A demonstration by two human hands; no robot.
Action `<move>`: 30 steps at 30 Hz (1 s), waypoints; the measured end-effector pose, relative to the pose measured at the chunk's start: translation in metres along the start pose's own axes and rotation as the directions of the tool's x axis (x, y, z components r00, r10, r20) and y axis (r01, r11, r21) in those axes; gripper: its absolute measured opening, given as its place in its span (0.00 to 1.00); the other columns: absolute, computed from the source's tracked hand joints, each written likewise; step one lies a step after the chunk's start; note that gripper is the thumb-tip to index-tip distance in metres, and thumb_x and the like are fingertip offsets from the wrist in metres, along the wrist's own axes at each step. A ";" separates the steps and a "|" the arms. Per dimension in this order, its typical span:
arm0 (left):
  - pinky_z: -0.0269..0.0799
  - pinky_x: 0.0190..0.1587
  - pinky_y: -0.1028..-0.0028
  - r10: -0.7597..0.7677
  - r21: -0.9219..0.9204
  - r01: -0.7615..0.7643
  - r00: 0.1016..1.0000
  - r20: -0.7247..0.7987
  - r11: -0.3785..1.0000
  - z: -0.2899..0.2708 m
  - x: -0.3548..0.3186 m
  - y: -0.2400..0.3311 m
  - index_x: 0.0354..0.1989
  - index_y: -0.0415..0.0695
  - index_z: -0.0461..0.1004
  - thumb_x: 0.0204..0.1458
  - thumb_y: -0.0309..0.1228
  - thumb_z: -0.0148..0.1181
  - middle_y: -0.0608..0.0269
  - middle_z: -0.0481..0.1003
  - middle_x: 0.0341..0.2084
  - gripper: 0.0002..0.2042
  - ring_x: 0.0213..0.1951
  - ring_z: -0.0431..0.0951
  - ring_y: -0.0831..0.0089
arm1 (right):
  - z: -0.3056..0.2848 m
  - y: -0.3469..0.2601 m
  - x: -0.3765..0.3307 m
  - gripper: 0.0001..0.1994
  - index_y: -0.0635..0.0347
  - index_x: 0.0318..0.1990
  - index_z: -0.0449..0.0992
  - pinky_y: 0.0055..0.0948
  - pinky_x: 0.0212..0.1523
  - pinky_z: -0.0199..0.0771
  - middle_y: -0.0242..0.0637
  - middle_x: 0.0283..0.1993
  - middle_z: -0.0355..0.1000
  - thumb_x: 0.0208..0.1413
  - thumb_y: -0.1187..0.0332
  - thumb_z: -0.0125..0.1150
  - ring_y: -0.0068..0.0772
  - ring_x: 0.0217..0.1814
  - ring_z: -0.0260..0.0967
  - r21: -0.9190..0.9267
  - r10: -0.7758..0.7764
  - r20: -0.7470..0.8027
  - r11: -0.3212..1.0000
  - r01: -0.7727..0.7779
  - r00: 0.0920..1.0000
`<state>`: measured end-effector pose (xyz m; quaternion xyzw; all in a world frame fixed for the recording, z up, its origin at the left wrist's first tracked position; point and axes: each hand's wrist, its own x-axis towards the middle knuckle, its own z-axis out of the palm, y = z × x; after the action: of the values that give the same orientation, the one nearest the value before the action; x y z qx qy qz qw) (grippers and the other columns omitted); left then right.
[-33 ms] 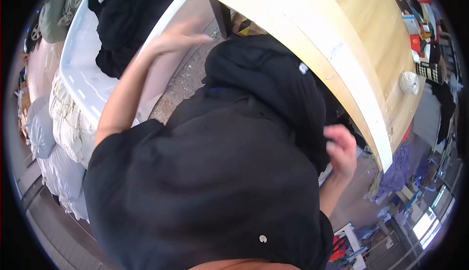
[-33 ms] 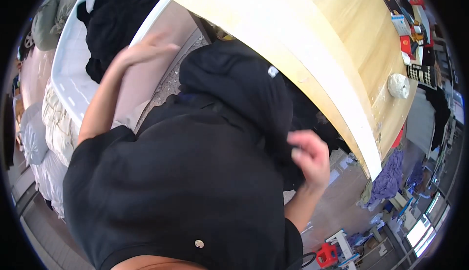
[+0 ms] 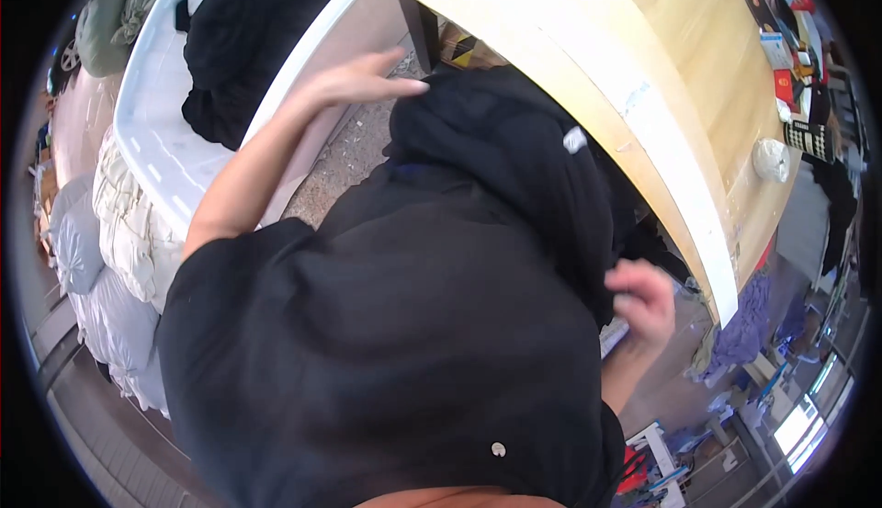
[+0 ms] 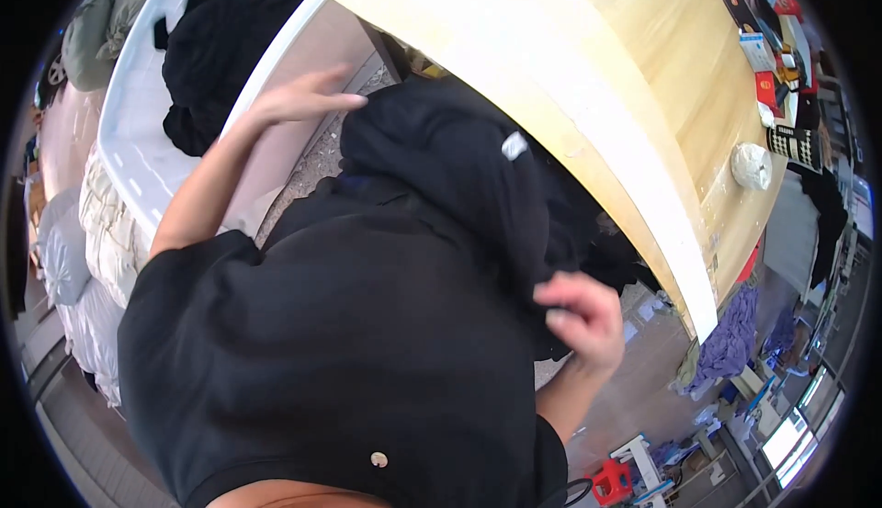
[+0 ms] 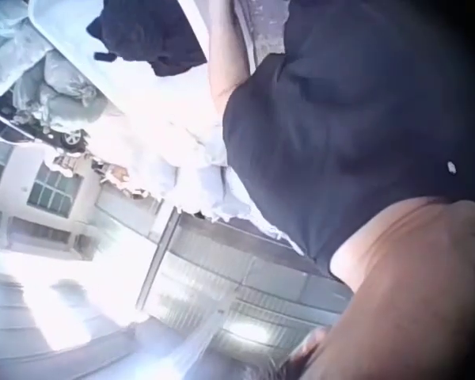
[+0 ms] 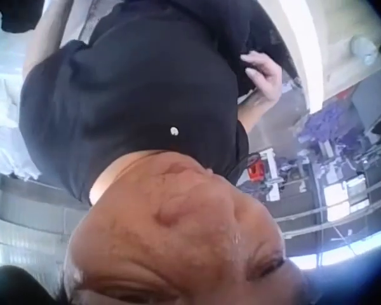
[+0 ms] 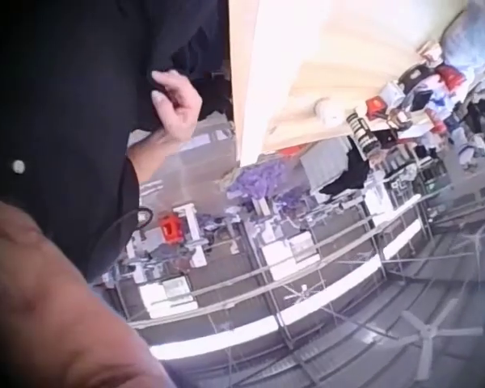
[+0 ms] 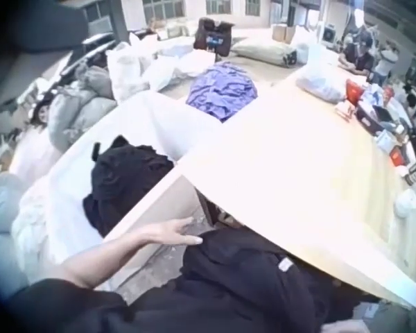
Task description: Marking layout lines on black garments using a paper template and a white marking tool.
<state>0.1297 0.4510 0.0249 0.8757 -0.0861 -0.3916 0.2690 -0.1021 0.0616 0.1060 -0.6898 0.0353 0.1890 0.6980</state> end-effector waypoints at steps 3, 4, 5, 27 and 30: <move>0.56 0.62 0.70 0.169 -0.338 -0.136 0.983 0.070 0.931 0.049 0.063 -0.024 0.62 0.32 0.52 0.47 0.48 0.62 0.44 0.61 0.58 0.41 0.60 0.62 0.61 | 0.005 -0.006 -0.005 0.13 0.73 0.35 0.76 0.24 0.21 0.47 0.35 0.18 0.63 0.38 0.79 0.58 0.24 0.19 0.56 0.071 -0.139 0.223 0.989 0.126 0.965; 0.56 0.62 0.70 0.181 -0.334 -0.145 0.980 0.080 0.931 0.048 0.068 -0.022 0.62 0.32 0.52 0.47 0.48 0.62 0.44 0.61 0.58 0.41 0.60 0.62 0.61 | 0.004 0.000 -0.010 0.12 0.73 0.35 0.76 0.24 0.21 0.48 0.34 0.19 0.63 0.39 0.80 0.58 0.23 0.19 0.56 0.058 -0.075 0.198 0.996 0.064 0.977; 0.61 0.57 0.73 0.221 -0.481 -0.142 0.969 0.112 0.865 0.047 0.071 -0.021 0.60 0.32 0.56 0.47 0.42 0.64 0.47 0.66 0.54 0.37 0.54 0.67 0.65 | 0.003 0.004 -0.013 0.11 0.72 0.35 0.76 0.23 0.21 0.48 0.34 0.19 0.63 0.40 0.82 0.57 0.22 0.20 0.56 0.050 -0.011 0.174 0.999 0.002 0.985; 0.68 0.41 0.73 0.810 -0.519 -0.630 0.524 0.264 0.577 -0.028 -0.073 0.054 0.22 0.35 0.71 0.28 0.16 0.50 0.54 0.76 0.31 0.08 0.37 0.74 0.66 | 0.040 -0.026 0.134 0.11 0.63 0.37 0.68 0.37 0.39 0.67 0.45 0.34 0.67 0.42 0.77 0.53 0.49 0.38 0.66 -0.764 -0.372 0.075 0.575 0.293 0.925; 0.68 0.45 0.73 0.765 -0.609 -0.501 0.565 0.309 0.615 -0.015 -0.077 0.031 0.26 0.36 0.72 0.32 0.14 0.48 0.56 0.76 0.34 0.10 0.39 0.74 0.67 | 0.051 -0.049 0.065 0.12 0.65 0.31 0.69 0.38 0.30 0.68 0.46 0.28 0.64 0.34 0.78 0.56 0.49 0.27 0.65 -0.748 -0.447 0.063 0.571 0.338 0.892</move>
<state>0.0903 0.4591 0.0987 0.5414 -0.3831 -0.5018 0.5552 -0.0379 0.1266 0.1349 -0.9138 -0.1523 -0.0199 0.3760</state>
